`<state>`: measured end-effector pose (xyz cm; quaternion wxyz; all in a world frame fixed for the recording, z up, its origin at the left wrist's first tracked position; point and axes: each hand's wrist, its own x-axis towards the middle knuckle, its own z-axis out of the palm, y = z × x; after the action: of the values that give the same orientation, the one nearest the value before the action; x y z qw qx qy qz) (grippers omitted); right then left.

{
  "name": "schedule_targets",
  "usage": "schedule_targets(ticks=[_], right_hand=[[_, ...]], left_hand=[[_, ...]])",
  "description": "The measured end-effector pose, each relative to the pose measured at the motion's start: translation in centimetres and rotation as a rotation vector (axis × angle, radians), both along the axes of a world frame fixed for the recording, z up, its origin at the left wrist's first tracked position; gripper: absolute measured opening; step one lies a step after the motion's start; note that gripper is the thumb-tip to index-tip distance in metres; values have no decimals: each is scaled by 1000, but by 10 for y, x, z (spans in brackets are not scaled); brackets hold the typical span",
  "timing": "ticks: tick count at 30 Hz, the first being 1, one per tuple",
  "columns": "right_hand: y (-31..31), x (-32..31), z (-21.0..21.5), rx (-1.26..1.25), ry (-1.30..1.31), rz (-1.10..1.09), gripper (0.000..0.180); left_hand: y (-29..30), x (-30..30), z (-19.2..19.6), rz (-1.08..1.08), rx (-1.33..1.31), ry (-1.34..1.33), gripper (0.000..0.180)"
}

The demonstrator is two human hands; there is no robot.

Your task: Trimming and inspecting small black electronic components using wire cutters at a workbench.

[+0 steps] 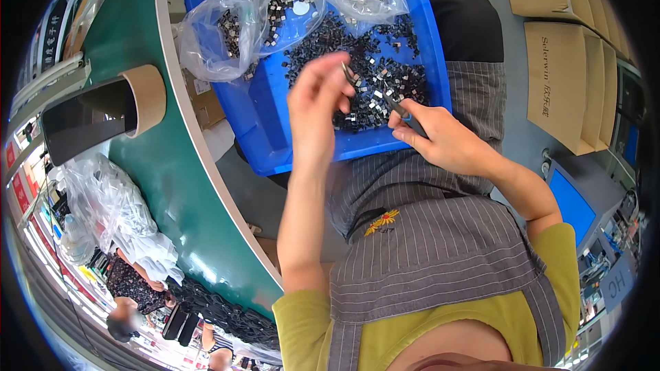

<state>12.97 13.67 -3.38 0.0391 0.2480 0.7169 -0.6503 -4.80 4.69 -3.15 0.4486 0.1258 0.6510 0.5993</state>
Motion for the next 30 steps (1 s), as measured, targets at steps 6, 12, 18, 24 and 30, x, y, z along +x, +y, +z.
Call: schedule_targets(ticks=[6, 12, 18, 24, 30], right_hand=[[-20, -1, 21, 327, 147, 60, 23], [-38, 6, 41, 260, 208, 84, 29], [-42, 7, 50, 234, 253, 77, 31], [-40, 6, 51, 280, 258, 106, 33], [-39, 3, 51, 299, 223, 105, 32]], left_hand=[[-55, 49, 44, 144, 222, -102, 12], [-71, 73, 58, 47, 372, 15, 17], [-81, 81, 57, -60, 296, 342, 19], [-84, 77, 65, -54, 315, 249, 16], [-75, 75, 64, 119, 425, 3, 17]])
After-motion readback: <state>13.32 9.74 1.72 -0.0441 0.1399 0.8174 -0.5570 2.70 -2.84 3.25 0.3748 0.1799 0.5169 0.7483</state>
